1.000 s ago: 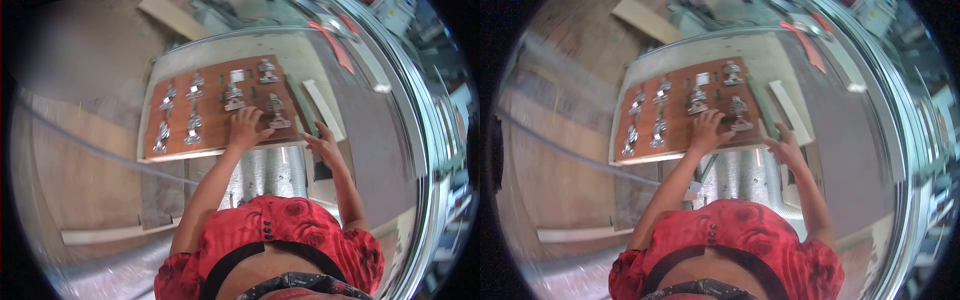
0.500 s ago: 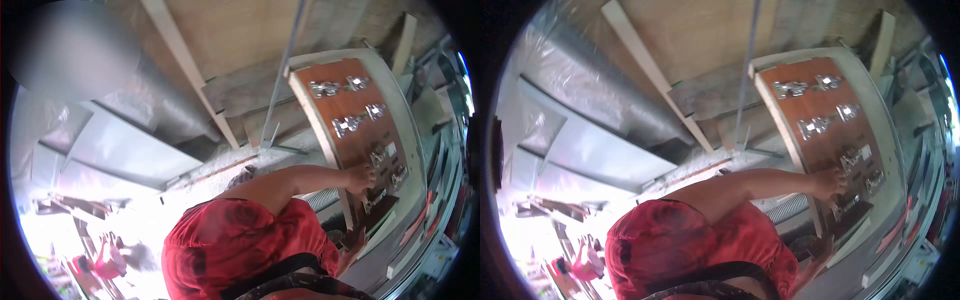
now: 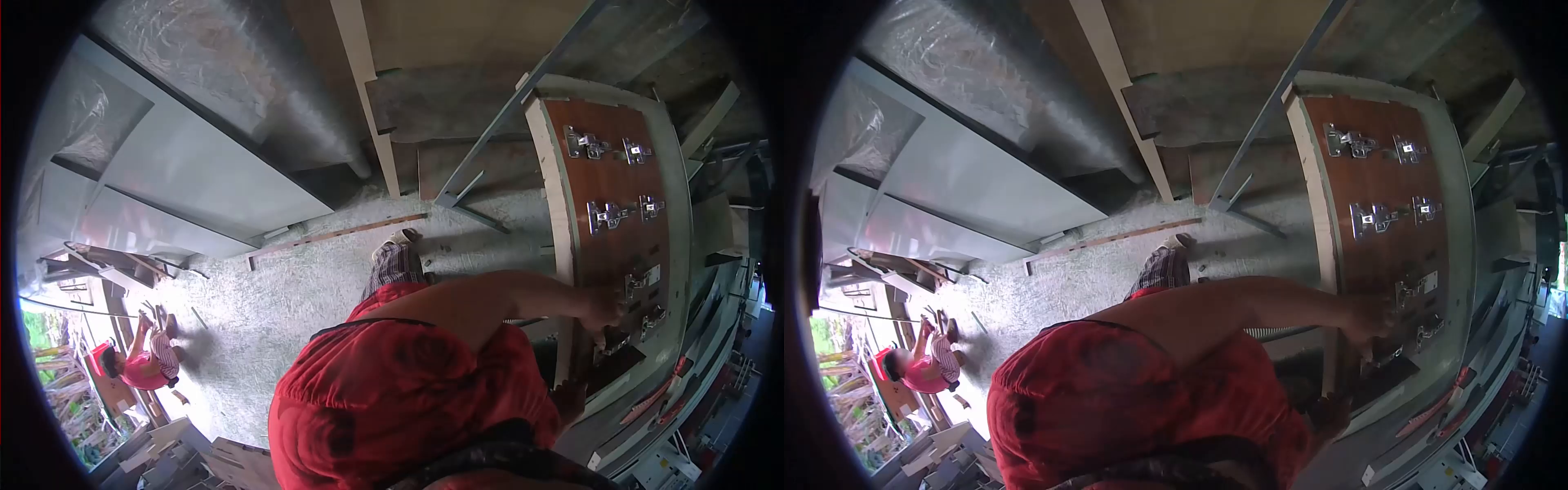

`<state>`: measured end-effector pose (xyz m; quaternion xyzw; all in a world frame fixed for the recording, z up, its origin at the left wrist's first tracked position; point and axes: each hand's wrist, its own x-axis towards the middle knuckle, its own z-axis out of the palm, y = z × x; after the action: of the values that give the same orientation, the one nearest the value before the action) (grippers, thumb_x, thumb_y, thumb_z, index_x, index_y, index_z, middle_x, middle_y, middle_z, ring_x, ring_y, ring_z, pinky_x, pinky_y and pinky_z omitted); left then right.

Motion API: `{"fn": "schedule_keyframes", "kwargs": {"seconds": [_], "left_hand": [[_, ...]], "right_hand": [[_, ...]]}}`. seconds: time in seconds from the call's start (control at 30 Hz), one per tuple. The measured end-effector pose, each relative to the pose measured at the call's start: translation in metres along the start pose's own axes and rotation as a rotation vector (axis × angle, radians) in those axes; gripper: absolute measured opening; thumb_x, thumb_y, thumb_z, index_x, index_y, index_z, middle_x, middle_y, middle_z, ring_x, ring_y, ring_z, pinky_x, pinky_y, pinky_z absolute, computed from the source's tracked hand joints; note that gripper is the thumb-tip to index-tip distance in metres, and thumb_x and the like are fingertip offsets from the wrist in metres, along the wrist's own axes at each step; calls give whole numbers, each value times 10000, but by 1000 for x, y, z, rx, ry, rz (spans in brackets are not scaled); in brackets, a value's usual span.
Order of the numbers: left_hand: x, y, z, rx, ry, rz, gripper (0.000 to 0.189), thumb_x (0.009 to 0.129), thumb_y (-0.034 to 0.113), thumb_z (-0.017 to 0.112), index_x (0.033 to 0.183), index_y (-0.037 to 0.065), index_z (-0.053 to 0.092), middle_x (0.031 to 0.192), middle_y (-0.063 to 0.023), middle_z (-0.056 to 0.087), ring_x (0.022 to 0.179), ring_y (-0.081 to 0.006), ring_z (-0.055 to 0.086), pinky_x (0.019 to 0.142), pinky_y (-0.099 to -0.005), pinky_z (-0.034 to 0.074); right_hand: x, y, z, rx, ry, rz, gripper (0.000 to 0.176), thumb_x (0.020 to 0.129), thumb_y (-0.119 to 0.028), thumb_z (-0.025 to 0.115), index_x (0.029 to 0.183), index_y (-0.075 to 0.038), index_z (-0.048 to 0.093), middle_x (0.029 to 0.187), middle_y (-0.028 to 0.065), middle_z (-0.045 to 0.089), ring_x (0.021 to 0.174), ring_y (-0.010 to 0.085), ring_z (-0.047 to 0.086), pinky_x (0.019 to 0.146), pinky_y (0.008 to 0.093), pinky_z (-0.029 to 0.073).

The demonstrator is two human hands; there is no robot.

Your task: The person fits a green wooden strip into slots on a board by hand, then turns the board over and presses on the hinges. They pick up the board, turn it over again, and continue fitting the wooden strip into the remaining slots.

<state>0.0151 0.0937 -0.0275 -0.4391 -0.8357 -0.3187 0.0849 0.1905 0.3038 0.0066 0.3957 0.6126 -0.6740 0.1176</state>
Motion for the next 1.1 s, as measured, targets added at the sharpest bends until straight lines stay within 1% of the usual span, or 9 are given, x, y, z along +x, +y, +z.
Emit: {"fn": "schedule_keyframes", "kwargs": {"seconds": [0.23, 0.3, 0.37, 0.43, 0.63, 0.7, 0.8, 0.93, 1.1], "left_hand": [[0, -1, 4, 43, 87, 15, 678, 747, 701, 542, 1017, 98, 694, 1179, -113, 572, 1206, -281, 446, 1036, -450, 295], [0, -1, 3, 38, 80, 17, 676, 745, 701, 545, 1012, 97, 695, 1171, -112, 574, 1198, -281, 450, 1037, -451, 293], [1, -1, 1, 29, -18, -3, 717, 744, 704, 544, 1105, 93, 645, 1260, -89, 535, 1265, -285, 391, 1049, -476, 273], [1, -2, 6, 49, 50, 14, 695, 743, 702, 549, 1064, 97, 669, 1217, -96, 554, 1230, -282, 418, 1043, -458, 280], [-2, 2, -5, 64, 33, -4, 702, 744, 706, 546, 1078, 99, 664, 1216, -82, 555, 1215, -270, 426, 1029, -444, 289], [-3, 2, -6, 77, -23, -20, 710, 748, 695, 551, 1117, 96, 639, 1241, -66, 540, 1227, -259, 413, 1017, -442, 296], [-1, 1, -2, 73, 9, -16, 717, 736, 704, 558, 1119, 103, 640, 1233, -64, 542, 1228, -253, 412, 1022, -437, 290], [-2, 2, -5, 100, -2, -17, 735, 708, 716, 577, 1135, 120, 634, 1229, -64, 543, 1234, -254, 413, 1035, -441, 277], [1, -3, 5, 148, 7, 12, 758, 702, 773, 522, 1108, 147, 657, 1267, -74, 544, 1272, -261, 403, 1066, -454, 254]], "right_hand": [[-16, 1, 14, -4, 70, -152, 558, 876, -579, 513, 867, -26, 589, 644, 58, 497, 560, 228, 499, 499, 383, 428], [-7, -3, 5, 148, -112, 108, 533, 888, -545, 515, 833, -20, 589, 615, 52, 488, 523, 221, 492, 455, 359, 413], [-9, -1, 4, 138, -115, 49, 525, 903, -532, 495, 839, -19, 590, 605, 52, 484, 517, 216, 495, 447, 365, 412], [-10, -2, 6, 123, -121, -7, 519, 918, -518, 476, 844, -18, 591, 595, 52, 479, 512, 210, 498, 439, 372, 410], [29, -2, -24, 83, -158, 175, 462, 960, -472, 388, 857, -58, 566, 632, 59, 487, 538, 200, 514, 451, 372, 410], [65, 7, -53, 68, -568, 149, 401, 917, -536, 440, 746, -185, 528, 637, -1, 423, 593, 184, 440, 590, 404, 360], [52, 6, -49, 33, -551, 210, 316, 976, -384, 366, 950, -106, 514, 823, 36, 543, 668, 172, 546, 581, 316, 442], [74, 14, -65, 38, -602, 165, 304, 978, -365, 354, 960, -109, 515, 780, 43, 523, 653, 173, 536, 590, 324, 441], [60, 13, -42, -63, -277, 57, 280, 954, -348, 421, 934, -95, 540, 727, 48, 526, 593, 177, 522, 522, 319, 430]]}}
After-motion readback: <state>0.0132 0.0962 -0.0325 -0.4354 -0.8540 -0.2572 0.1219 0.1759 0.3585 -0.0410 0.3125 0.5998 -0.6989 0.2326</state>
